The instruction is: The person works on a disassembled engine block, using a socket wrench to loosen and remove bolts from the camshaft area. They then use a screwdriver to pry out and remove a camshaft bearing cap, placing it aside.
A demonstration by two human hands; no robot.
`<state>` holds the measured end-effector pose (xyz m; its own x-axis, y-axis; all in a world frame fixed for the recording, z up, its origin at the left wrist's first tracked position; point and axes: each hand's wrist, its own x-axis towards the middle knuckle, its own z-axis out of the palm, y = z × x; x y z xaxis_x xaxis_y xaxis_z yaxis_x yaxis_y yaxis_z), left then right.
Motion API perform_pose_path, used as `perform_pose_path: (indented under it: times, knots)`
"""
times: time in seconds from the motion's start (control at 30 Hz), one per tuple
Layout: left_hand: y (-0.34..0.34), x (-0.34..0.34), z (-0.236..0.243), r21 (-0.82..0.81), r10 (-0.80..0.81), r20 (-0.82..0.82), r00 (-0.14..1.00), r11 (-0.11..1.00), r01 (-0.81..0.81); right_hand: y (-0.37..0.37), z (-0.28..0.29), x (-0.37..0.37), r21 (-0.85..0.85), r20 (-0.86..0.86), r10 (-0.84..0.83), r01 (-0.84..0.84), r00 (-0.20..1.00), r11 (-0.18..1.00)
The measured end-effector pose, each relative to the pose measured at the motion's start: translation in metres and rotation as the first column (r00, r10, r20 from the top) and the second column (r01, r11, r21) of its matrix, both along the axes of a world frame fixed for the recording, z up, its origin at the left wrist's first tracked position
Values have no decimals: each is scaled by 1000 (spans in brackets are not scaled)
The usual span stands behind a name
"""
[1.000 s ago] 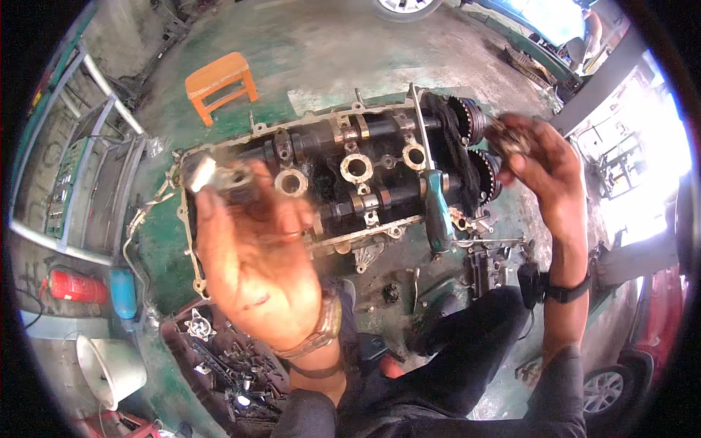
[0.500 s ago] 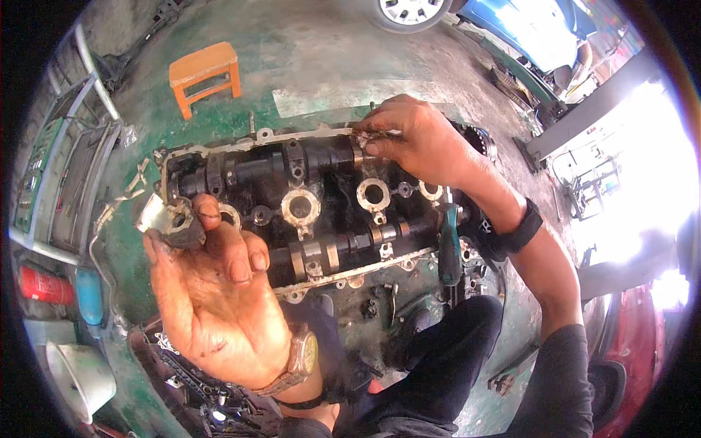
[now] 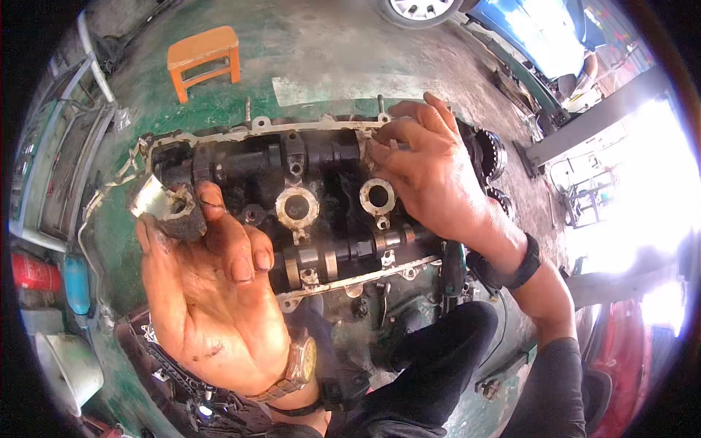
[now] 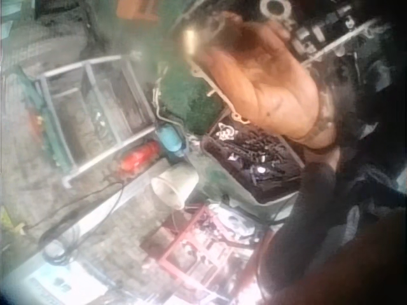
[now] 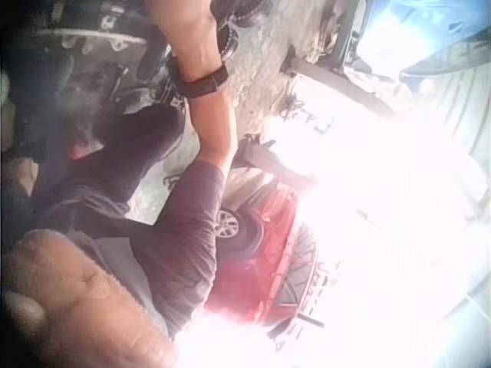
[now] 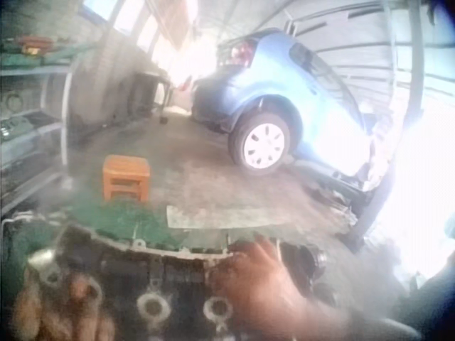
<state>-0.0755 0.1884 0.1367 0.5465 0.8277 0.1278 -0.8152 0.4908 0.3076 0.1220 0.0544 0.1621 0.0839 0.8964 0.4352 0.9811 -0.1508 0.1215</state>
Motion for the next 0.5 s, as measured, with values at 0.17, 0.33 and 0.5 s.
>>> perform_pose_path:
  times: [0.17,0.33,0.5]
  knots:
    - [-2,-4,2,12,3,-12,1000,1000,-3,-4,-2,-5,-47,109,-5,11,994,999]
    - [3,-5,-1,14,14,-11,1000,1000,-13,-2,0,-3,-20,101,34,-32,994,999]
    - [6,-5,-3,-8,16,-12,1000,1000,-16,1,-1,6,13,-79,-46,47,996,999]
